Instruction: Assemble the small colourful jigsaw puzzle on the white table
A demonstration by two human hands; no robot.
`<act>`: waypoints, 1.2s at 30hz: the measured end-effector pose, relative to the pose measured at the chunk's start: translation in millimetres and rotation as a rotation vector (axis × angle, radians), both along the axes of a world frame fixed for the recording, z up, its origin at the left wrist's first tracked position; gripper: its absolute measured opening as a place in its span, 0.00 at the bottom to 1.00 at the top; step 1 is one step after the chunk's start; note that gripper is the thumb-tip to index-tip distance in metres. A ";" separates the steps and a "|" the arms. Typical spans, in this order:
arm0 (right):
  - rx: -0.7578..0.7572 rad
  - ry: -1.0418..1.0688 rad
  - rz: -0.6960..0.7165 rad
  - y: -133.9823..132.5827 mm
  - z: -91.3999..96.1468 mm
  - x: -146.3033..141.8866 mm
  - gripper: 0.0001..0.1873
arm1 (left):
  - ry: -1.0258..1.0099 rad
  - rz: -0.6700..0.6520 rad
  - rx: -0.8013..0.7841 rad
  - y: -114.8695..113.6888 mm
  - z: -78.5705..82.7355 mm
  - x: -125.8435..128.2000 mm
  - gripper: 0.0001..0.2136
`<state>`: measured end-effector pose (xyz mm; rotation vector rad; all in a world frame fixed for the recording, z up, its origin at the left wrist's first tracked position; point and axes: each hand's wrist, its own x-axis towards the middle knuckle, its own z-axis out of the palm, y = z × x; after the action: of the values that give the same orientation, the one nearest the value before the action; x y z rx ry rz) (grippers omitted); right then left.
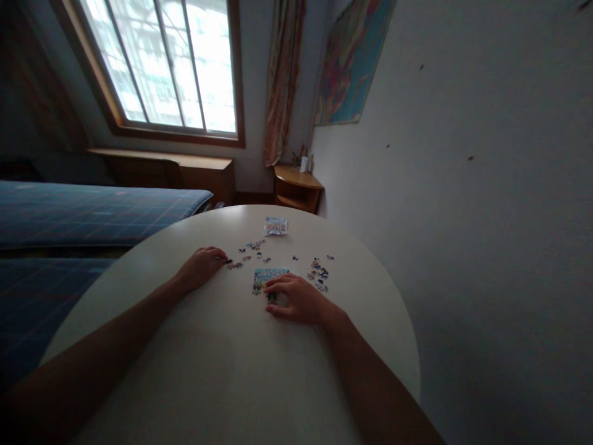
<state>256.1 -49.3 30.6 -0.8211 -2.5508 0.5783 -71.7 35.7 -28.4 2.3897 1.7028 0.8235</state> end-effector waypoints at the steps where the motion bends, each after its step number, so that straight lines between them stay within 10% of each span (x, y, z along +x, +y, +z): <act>1: 0.007 -0.010 -0.004 0.2 -0.7 0.0 0.20 | 0.004 0.011 -0.003 -0.6 1.2 0.6 0.11; 27: 0.017 -0.024 -0.004 1.5 -3.4 0.8 0.22 | 0.192 0.254 -0.001 -28.3 32.6 9.0 0.13; 36: 0.013 -0.027 -0.008 1.3 -3.2 0.5 0.23 | 0.105 -0.031 0.008 -36.5 34.4 22.8 0.12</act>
<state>256.6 -48.0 27.3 -0.8393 -2.5718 0.5517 -48.9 -0.8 6.0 2.4999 1.6973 0.7142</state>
